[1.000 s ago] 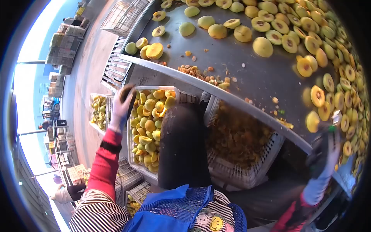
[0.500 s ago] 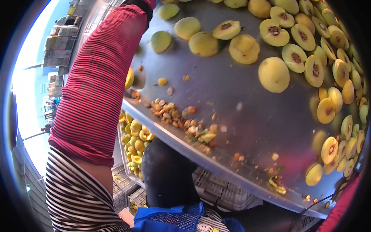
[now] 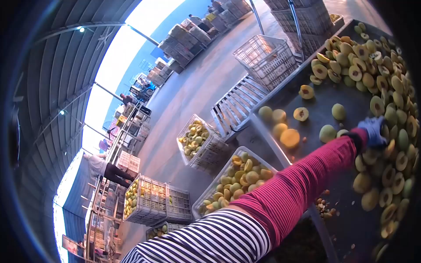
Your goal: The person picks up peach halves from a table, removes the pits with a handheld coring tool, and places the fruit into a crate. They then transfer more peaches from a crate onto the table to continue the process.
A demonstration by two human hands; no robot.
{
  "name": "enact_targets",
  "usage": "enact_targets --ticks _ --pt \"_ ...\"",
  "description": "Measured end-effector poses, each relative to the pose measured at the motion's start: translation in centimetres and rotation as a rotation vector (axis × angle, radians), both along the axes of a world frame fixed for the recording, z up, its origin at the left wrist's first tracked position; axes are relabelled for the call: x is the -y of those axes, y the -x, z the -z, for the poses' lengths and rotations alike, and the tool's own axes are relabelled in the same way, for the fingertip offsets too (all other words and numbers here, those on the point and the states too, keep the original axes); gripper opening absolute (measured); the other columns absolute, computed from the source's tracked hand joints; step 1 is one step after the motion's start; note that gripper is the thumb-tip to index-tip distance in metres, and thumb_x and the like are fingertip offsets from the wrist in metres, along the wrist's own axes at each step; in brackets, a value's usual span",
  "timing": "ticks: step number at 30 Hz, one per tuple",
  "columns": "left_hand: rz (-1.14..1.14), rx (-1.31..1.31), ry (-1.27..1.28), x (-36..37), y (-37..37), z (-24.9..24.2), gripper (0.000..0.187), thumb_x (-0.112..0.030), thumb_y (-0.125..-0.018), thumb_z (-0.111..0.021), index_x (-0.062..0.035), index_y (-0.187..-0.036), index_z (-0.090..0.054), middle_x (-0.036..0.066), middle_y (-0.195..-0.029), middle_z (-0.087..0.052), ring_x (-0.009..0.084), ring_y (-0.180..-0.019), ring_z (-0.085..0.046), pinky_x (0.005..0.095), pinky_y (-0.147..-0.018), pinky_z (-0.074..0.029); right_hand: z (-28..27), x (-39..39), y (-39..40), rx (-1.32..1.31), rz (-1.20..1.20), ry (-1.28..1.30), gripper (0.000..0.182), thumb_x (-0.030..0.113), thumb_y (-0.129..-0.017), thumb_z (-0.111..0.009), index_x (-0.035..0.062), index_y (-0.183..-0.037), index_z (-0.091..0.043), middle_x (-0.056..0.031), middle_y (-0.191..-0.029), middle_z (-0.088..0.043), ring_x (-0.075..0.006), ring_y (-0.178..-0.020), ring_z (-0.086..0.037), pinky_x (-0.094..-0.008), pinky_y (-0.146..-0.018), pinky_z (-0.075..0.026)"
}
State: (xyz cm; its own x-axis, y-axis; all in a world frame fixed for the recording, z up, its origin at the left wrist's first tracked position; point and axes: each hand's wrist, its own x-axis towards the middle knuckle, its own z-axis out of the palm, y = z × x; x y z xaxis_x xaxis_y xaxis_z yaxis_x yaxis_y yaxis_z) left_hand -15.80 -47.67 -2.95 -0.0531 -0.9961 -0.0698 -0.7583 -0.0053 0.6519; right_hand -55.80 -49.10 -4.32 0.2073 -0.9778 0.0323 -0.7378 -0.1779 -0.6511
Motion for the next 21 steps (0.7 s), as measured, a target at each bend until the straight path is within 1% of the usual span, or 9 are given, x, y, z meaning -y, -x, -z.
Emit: enact_targets --ticks 3,5,8,9,11,13,15,17,21 --pt "0.144 0.032 -0.072 -5.3 2.7 -0.7 0.082 -0.05 -0.06 -0.075 -0.0139 -0.127 -0.045 0.016 -0.125 -0.051 0.0351 -0.118 -0.047 0.041 -0.098 -0.04 2.0 -4.2 -2.8 0.135 -0.029 -0.225 0.054 0.012 -0.082 -0.062 -0.0038 -0.131 -0.044 -0.0174 -0.121 -0.057 -0.026 -0.11 -0.054 -0.0319 -0.095 -0.042" --pt "0.232 0.062 -0.124 -8.7 2.7 -1.5 0.086 -0.051 -0.063 -0.075 -0.0144 -0.133 -0.041 0.017 -0.125 -0.051 0.0356 -0.116 -0.048 0.0418 -0.098 -0.04 1.9 -8.8 -3.7 -0.017 -0.148 -0.01 0.054 0.014 -0.082 -0.062 -0.0006 -0.131 -0.045 -0.0202 -0.122 -0.056 -0.0292 -0.113 -0.053 -0.0347 -0.095 -0.042" --pt "0.213 0.158 -0.116 -12.2 1.6 -0.7 0.09 -0.046 -0.062 -0.077 -0.0105 -0.136 -0.039 0.018 -0.124 -0.051 0.0357 -0.114 -0.049 0.042 -0.096 -0.041 5.7 -12.5 -0.1 -0.321 -0.018 -0.145 0.053 0.019 -0.084 -0.061 0.0023 -0.132 -0.045 -0.0223 -0.122 -0.055 -0.0324 -0.113 -0.052 -0.0373 -0.096 -0.041" --pt "0.172 0.201 -0.101 -13.4 1.0 -1.4 0.091 -0.044 -0.062 -0.077 -0.0083 -0.136 -0.038 0.019 -0.124 -0.05 0.0354 -0.114 -0.05 0.0419 -0.096 -0.042 -1.2 -17.9 -3.4 -0.231 -0.17 0.013 0.054 0.023 -0.084 -0.062 0.0047 -0.132 -0.045 -0.0227 -0.124 -0.053 -0.0342 -0.114 -0.051 -0.0392 -0.096 -0.041" --pt "0.078 0.245 -0.067 -14.7 -0.5 -2.0 0.077 -0.038 -0.064 -0.077 -0.0037 -0.126 -0.046 0.019 -0.117 -0.052 0.0343 -0.111 -0.052 0.0414 -0.091 -0.045 -3.1 -21.4 -2.3 -0.395 -0.106 0.127 0.056 0.024 -0.084 -0.063 0.0049 -0.133 -0.045 -0.0234 -0.124 -0.053 -0.0348 -0.115 -0.05 -0.0392 -0.096 -0.042" --pt "-0.095 0.287 0.192 -16.1 -1.0 -1.5 0.053 -0.025 -0.068 -0.072 -0.0042 -0.112 -0.051 0.017 -0.107 -0.055 0.0329 -0.102 -0.056 0.0416 -0.083 -0.048 -5.2 -25.1 -1.8 -0.26 0.014 0.352 0.055 0.024 -0.087 -0.061 0.0025 -0.133 -0.044 -0.0225 -0.125 -0.053 -0.0336 -0.115 -0.051 -0.0374 -0.097 -0.042" --pt "-0.167 0.149 0.381 -18.4 -1.0 -2.9 0.043 -0.017 -0.067 -0.071 -0.0054 -0.104 -0.053 0.017 -0.102 -0.054 0.0337 -0.098 -0.056 0.0427 -0.081 -0.048 -4.2 -26.3 1.6 -0.14 0.17 0.363 0.058 0.03 -0.089 -0.06 0.0028 -0.136 -0.04 -0.021 -0.129 -0.051 -0.0312 -0.119 -0.049 -0.0359 -0.099 -0.042" --pt "-0.018 0.164 0.437 -21.2 -0.5 -4.8 0.032 -0.026 -0.071 -0.066 -0.0084 -0.097 -0.057 0.016 -0.097 -0.057 0.0349 -0.094 -0.057 0.0438 -0.081 -0.046 0.8 -27.5 6.9 0.372 0.516 -0.016 0.048 0.034 -0.089 -0.063 0.0134 -0.13 -0.049 0.0016 -0.075 -0.054 -0.0051 -0.054 -0.046 -0.019 -0.042 -0.034" --pt "-0.02 -0.115 0.368 -26.9 2.7 -7.2 0.033 -0.032 -0.076 -0.064 -0.0039 -0.092 -0.057 0.018 -0.091 -0.059 0.0357 -0.092 -0.058 0.0447 -0.077 -0.046 -0.5 -38.7 1.3 0.757 0.366 0.249 0.046 0.023 -0.093 -0.057 0.0147 -0.136 -0.042 -0.0031 -0.089 -0.059 -0.0079 -0.064 -0.054 -0.0198 -0.046 -0.041"
